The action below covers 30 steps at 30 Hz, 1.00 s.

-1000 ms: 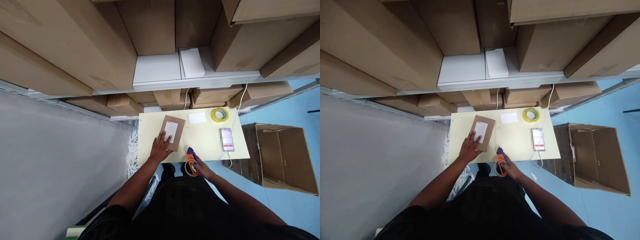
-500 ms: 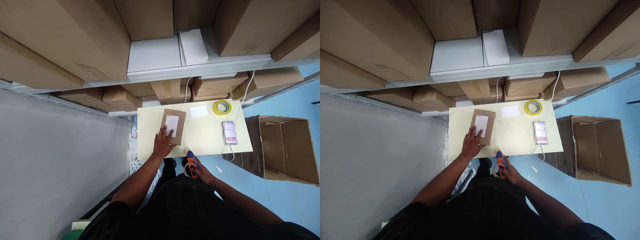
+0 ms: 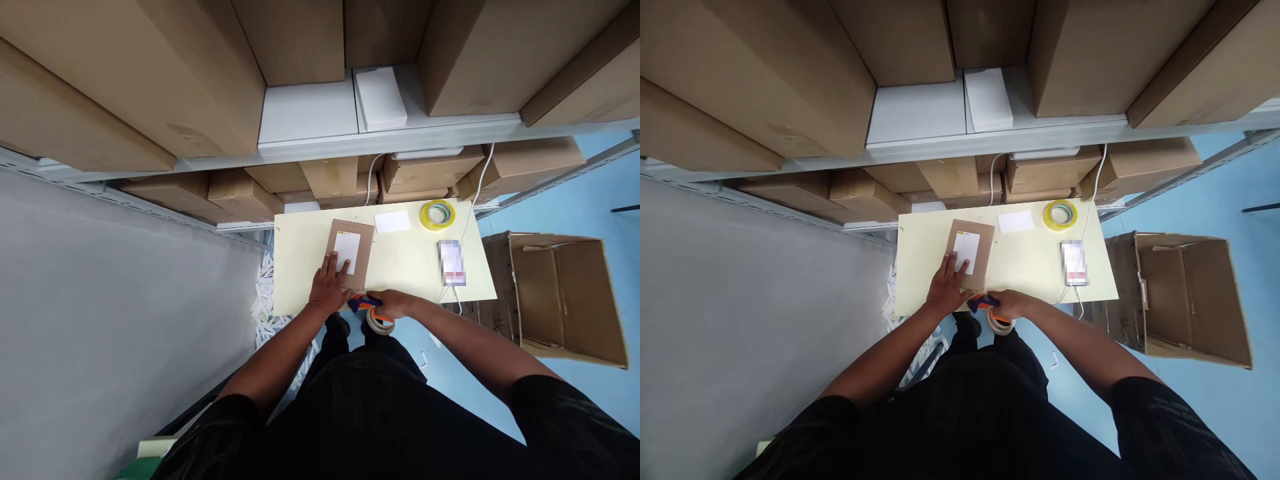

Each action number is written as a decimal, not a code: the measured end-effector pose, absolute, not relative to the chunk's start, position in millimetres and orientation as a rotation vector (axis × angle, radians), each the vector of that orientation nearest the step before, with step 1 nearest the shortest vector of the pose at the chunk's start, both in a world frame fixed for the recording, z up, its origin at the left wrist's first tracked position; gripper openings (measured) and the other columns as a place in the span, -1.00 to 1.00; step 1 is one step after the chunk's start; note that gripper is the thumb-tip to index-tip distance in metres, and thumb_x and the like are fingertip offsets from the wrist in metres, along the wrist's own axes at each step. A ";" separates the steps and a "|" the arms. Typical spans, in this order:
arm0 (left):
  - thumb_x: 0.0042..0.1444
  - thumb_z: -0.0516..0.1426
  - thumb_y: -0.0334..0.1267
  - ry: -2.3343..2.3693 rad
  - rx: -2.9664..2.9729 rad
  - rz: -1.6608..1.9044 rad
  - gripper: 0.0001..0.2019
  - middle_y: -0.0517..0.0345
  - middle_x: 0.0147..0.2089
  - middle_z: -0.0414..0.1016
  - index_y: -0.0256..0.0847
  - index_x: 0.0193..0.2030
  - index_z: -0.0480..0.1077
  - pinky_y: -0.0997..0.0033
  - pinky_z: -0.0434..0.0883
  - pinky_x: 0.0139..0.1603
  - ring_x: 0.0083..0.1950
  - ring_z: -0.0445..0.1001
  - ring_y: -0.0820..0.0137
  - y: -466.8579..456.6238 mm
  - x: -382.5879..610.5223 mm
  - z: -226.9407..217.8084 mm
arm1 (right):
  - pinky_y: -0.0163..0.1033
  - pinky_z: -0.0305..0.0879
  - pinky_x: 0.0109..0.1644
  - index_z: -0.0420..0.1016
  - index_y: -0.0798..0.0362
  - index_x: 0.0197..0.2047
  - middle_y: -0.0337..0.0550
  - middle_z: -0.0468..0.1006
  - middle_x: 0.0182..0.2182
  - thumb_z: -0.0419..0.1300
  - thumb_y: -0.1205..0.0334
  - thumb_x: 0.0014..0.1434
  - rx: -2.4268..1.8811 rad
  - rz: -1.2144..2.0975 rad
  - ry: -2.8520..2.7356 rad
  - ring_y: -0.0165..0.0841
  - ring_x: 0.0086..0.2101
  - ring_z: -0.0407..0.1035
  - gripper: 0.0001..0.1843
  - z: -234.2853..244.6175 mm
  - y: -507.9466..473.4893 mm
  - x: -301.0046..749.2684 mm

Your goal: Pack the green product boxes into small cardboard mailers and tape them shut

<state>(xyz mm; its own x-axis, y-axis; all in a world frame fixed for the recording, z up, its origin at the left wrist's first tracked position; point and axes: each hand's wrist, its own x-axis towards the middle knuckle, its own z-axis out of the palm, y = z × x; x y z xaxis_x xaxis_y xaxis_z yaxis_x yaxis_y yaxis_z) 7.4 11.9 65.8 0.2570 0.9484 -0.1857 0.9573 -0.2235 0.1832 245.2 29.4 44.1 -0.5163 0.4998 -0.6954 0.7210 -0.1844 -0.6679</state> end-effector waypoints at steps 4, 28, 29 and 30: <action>0.18 0.15 0.31 1.794 2.241 -0.011 -0.04 -0.15 0.64 -0.34 -0.11 0.58 -0.05 -0.12 0.14 0.42 0.62 -0.33 -0.11 9.7 13.6 67.1 | -0.09 0.39 -0.13 0.71 -0.13 -0.19 -0.18 0.66 -0.43 0.48 0.21 -0.36 1.288 -1.741 1.992 -0.08 -0.30 0.56 -0.48 44.9 17.1 188.8; 0.17 0.24 0.19 1.822 2.247 -0.268 -0.06 -0.43 0.59 -0.21 -0.21 0.55 0.04 -0.28 0.10 0.36 0.57 -0.17 -0.32 16.9 30.4 84.0 | -0.11 0.37 -0.02 0.65 -0.03 -0.06 -0.10 0.56 -0.22 0.23 -0.08 0.22 2.144 -1.307 2.607 -0.17 -0.17 0.49 -0.63 163.6 92.5 329.7; 0.16 0.24 0.20 1.813 2.243 -0.278 -0.06 -0.42 0.59 -0.21 -0.20 0.55 0.04 -0.26 0.12 0.35 0.57 -0.16 -0.31 17.7 28.9 85.0 | -0.13 0.37 -0.03 0.66 -0.03 -0.08 -0.11 0.57 -0.22 0.23 -0.08 0.22 2.154 -1.245 2.681 -0.18 -0.18 0.49 -0.63 177.6 104.7 325.0; 0.16 0.24 0.21 1.805 2.235 -0.293 -0.06 -0.42 0.59 -0.20 -0.20 0.55 0.04 -0.25 0.13 0.34 0.57 -0.15 -0.31 18.6 27.9 85.7 | -0.14 0.36 -0.06 0.66 -0.03 -0.10 -0.12 0.58 -0.24 0.23 -0.08 0.22 2.152 -1.179 2.750 -0.19 -0.19 0.48 -0.64 191.9 116.7 319.5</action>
<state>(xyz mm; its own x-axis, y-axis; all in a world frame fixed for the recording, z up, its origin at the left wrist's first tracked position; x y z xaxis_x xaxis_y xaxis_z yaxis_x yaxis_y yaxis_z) 27.9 18.6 85.7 0.2106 0.9267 -0.3114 0.9776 -0.1987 0.0698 319.5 116.7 191.9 -0.2232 0.9740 0.0396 0.6430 0.1777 -0.7450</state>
